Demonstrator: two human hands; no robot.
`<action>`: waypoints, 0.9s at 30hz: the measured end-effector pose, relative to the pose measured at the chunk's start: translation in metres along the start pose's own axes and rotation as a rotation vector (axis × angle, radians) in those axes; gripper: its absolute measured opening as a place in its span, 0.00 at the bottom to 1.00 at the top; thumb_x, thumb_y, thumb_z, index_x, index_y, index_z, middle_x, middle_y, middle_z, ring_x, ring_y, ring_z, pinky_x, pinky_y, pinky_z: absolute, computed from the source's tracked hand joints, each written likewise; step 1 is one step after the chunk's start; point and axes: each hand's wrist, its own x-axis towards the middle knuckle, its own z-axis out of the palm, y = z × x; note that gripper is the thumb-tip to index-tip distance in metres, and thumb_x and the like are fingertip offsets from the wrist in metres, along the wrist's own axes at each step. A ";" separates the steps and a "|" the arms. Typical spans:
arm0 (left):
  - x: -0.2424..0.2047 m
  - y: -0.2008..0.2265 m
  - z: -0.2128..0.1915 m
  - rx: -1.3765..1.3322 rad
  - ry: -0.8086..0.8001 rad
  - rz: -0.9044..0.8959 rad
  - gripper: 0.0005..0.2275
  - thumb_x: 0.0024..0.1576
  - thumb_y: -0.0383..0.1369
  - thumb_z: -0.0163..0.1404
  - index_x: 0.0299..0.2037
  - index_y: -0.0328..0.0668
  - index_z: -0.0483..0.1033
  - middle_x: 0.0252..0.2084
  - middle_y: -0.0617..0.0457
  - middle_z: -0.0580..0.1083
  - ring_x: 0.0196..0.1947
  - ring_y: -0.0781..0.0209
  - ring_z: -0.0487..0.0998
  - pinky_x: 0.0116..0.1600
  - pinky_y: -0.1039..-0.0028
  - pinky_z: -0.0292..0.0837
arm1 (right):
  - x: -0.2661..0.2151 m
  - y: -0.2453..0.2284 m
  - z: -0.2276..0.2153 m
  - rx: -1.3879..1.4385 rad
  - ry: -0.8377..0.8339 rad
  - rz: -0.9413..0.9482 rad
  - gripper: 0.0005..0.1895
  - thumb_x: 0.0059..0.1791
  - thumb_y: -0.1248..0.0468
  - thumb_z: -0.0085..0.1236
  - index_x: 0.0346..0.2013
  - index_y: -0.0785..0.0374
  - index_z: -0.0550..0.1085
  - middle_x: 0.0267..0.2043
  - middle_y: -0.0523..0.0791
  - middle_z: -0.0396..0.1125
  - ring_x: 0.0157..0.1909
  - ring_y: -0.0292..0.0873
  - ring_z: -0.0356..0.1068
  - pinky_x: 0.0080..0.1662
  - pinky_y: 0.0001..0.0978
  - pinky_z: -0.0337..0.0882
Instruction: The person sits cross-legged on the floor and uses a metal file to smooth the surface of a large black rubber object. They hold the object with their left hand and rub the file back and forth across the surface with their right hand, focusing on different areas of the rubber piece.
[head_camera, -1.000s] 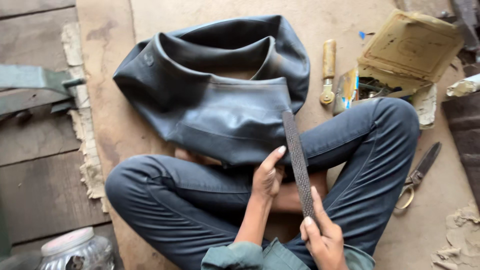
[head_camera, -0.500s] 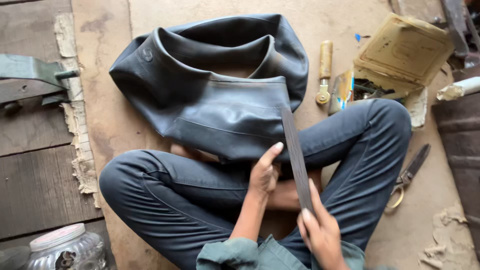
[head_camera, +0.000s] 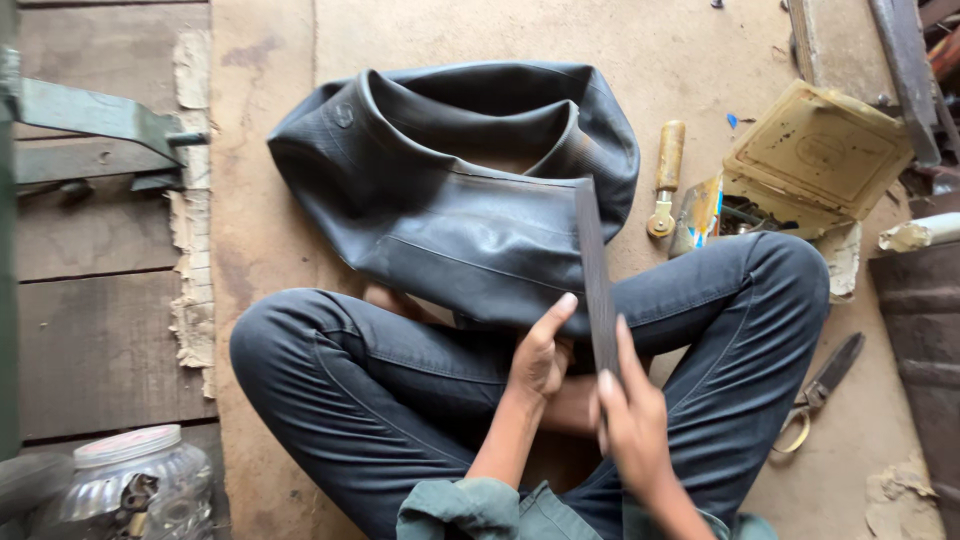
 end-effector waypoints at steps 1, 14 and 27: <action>0.000 -0.001 0.002 -0.005 0.012 0.013 0.14 0.58 0.31 0.55 0.53 0.37 0.76 0.50 0.53 0.78 0.51 0.63 0.78 0.58 0.72 0.72 | -0.020 0.005 -0.003 -0.044 -0.025 0.094 0.39 0.50 0.68 0.39 0.78 0.52 0.49 0.13 0.40 0.60 0.13 0.32 0.55 0.19 0.26 0.61; -0.010 0.007 0.013 0.005 -0.064 0.007 0.15 0.61 0.36 0.53 0.54 0.37 0.76 0.52 0.53 0.78 0.52 0.60 0.77 0.58 0.70 0.72 | 0.054 -0.022 0.001 0.041 0.044 -0.084 0.34 0.53 0.67 0.43 0.76 0.54 0.53 0.21 0.37 0.57 0.20 0.31 0.54 0.24 0.26 0.59; -0.007 0.008 0.005 0.043 -0.106 -0.041 0.15 0.63 0.36 0.53 0.57 0.36 0.74 0.54 0.51 0.76 0.53 0.61 0.77 0.60 0.69 0.70 | 0.061 -0.019 -0.003 -0.391 0.125 -0.378 0.33 0.54 0.68 0.44 0.76 0.59 0.54 0.25 0.38 0.59 0.23 0.30 0.62 0.32 0.23 0.65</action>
